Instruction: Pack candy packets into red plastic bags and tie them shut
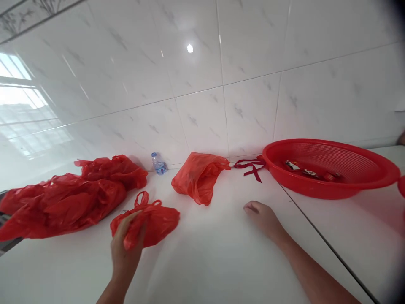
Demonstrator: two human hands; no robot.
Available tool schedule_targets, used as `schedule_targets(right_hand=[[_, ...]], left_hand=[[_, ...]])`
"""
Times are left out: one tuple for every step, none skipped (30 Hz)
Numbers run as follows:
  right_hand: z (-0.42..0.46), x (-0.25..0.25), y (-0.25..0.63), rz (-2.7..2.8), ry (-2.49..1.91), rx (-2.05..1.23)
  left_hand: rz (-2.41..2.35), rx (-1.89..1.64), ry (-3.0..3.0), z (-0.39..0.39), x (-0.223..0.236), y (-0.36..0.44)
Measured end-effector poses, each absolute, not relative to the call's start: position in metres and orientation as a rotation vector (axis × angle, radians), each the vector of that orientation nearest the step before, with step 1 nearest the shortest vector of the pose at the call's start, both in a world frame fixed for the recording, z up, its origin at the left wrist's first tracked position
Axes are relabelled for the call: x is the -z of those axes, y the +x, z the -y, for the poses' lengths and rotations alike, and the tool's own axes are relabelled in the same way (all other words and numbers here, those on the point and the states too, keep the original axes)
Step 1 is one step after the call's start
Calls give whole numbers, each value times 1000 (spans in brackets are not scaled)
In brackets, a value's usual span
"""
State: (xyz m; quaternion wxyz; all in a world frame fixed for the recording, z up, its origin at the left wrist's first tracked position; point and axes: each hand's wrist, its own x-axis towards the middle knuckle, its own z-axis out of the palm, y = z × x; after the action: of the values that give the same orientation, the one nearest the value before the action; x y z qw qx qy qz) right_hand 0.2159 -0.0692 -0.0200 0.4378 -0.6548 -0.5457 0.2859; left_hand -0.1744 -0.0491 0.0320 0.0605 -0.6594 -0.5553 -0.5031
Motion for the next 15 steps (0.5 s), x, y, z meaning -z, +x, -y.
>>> schedule_targets(right_hand=[[69, 21, 215, 1358, -1626, -700], [69, 22, 214, 1362, -1624, -687], [69, 22, 212, 1369, -1627, -673], [69, 22, 211, 1380, -1634, -655], [69, 22, 210, 1394, -1642, -630], [69, 22, 209, 1415, -1648, -595], [68, 22, 208, 1443, -1651, -550], [68, 22, 207, 1478, -1651, -497], [67, 23, 207, 1514, -1652, -442], [66, 23, 206, 1549, -1658, -392], [65, 24, 205, 1580, -1669, -350], [63, 25, 204, 1604, -1684, -318], [61, 26, 202, 1622, -1701, -294], [58, 27, 201, 1636, -1718, -272], [54, 28, 198, 1649, -1731, -249]], left_hand=[[1712, 1400, -1937, 49, -29, -182], [1735, 1231, -1926, 51, -24, -187], [1742, 1055, -1936, 53, -17, -191], [1727, 902, -1948, 57, -9, -193], [1695, 744, -2001, 61, -1, -194], [1668, 610, -2059, 64, 7, -195], [1668, 504, -2097, 67, 14, -195], [1687, 426, -2114, 69, 19, -196], [1721, 384, -2101, 70, 22, -197], [1756, 374, -2066, 69, 23, -197], [1775, 392, -2016, 67, 22, -197], [1766, 434, -1965, 65, 19, -195], [1725, 493, -1925, 61, 15, -192], [1657, 563, -1912, 58, 11, -187], [1568, 642, -1929, 54, 8, -180]])
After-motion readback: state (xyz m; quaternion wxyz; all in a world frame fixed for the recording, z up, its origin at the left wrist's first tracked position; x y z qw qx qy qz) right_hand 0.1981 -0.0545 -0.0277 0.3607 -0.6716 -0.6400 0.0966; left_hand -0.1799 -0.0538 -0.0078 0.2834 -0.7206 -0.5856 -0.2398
